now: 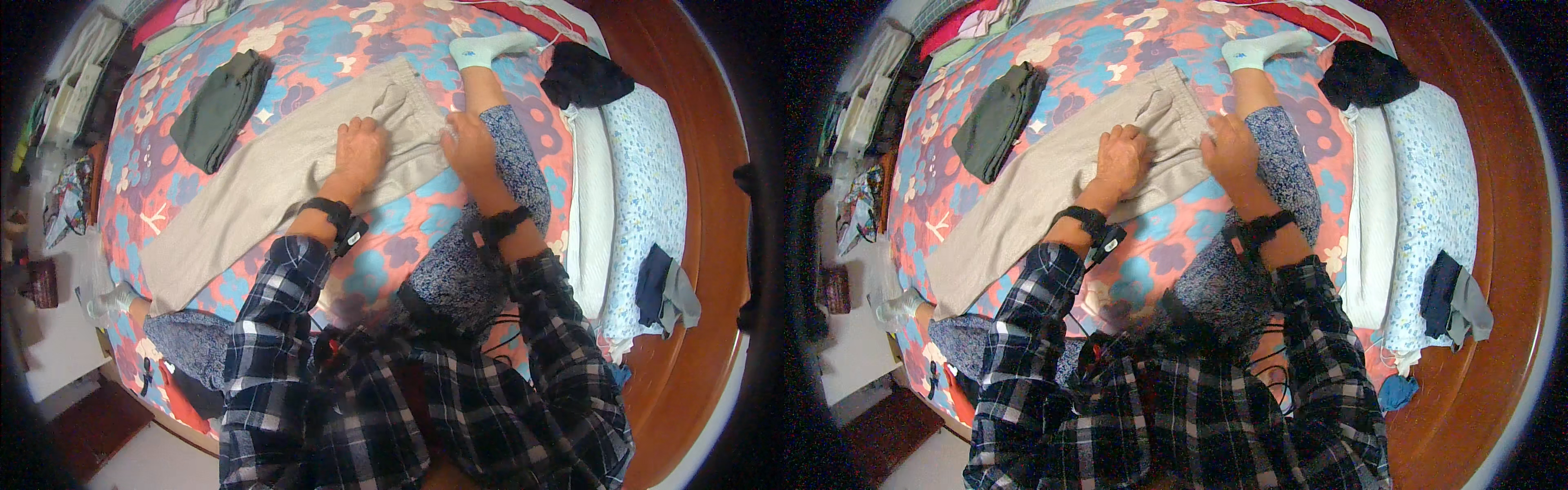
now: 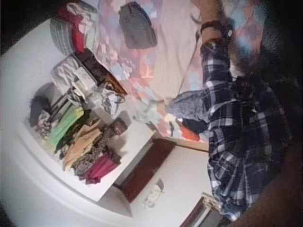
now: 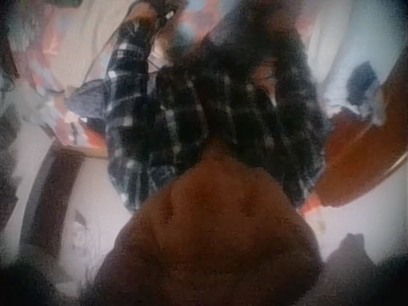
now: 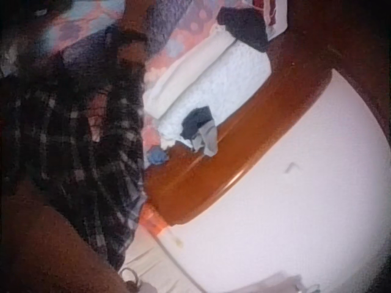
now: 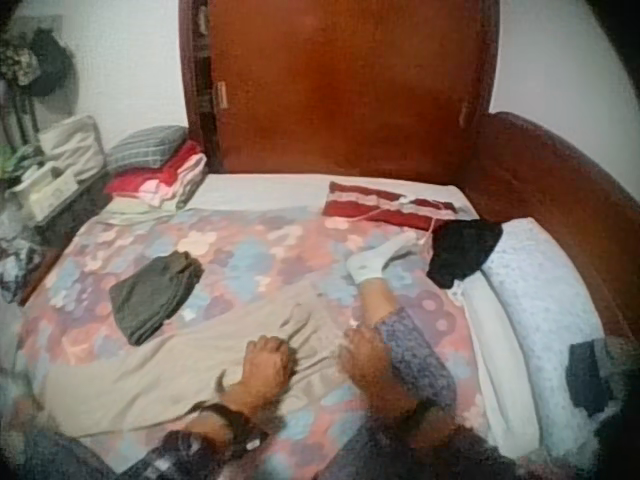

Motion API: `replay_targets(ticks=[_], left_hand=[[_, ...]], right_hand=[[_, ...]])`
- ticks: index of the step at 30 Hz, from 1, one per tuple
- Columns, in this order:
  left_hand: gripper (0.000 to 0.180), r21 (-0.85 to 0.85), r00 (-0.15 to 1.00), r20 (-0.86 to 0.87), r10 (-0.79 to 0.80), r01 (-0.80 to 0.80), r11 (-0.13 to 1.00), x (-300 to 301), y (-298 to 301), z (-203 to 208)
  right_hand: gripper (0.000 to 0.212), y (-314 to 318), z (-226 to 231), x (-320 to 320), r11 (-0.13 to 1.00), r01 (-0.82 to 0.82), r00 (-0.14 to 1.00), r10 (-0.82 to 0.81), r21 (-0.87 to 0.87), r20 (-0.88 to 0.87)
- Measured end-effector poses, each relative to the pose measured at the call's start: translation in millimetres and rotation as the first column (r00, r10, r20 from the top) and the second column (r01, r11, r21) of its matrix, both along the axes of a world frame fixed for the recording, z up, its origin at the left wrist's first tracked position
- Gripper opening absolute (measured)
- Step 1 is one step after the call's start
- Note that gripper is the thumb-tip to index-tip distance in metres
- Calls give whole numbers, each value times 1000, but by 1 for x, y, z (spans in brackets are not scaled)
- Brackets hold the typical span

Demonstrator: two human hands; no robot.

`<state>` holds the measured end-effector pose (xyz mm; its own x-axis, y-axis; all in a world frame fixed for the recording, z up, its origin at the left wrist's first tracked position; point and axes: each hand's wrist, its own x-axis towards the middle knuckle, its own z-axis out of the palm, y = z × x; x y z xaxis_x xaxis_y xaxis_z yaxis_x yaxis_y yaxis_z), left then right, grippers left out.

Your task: The person folds a pair of light-colored pants on the bed, then retrieves a handheld steamer from a nearby cabinet and uses it to steam the folded pants. The person remains lying on the bed throughout the task.

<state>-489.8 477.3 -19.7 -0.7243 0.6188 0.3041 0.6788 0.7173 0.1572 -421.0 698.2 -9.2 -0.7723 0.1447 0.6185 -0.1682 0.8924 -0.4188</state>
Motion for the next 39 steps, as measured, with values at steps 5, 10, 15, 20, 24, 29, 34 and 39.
replay_targets(ticks=[5,10,15,20,24,29,34,39], left_hand=[[14,113,997,70,41,-49,992,-16,3,-5],[17,490,975,219,21,-128,862,-32,-3,13],[18,608,919,392,-36,-229,760,-35,-3,35],[18,647,908,410,-85,-224,729,-32,-2,41],[16,639,922,374,-104,-175,749,-31,-5,41],[15,619,941,336,-44,-185,763,-32,-7,42],[23,494,999,38,-22,1,869,-23,-4,43],[44,436,945,-157,-288,328,838,32,5,29]], right_hand=[[61,18,-4,-33,991,92,811,-17,-99,584],[81,28,-13,-46,962,-64,792,211,-267,573],[75,37,-4,-57,944,119,760,112,-307,640],[54,39,23,-75,709,380,383,464,-594,799],[37,33,31,-83,706,324,267,570,-629,777],[17,40,25,-85,348,304,636,620,-887,460],[11,47,21,-84,137,214,799,546,-967,254],[15,48,27,-80,118,210,761,604,-971,238]])
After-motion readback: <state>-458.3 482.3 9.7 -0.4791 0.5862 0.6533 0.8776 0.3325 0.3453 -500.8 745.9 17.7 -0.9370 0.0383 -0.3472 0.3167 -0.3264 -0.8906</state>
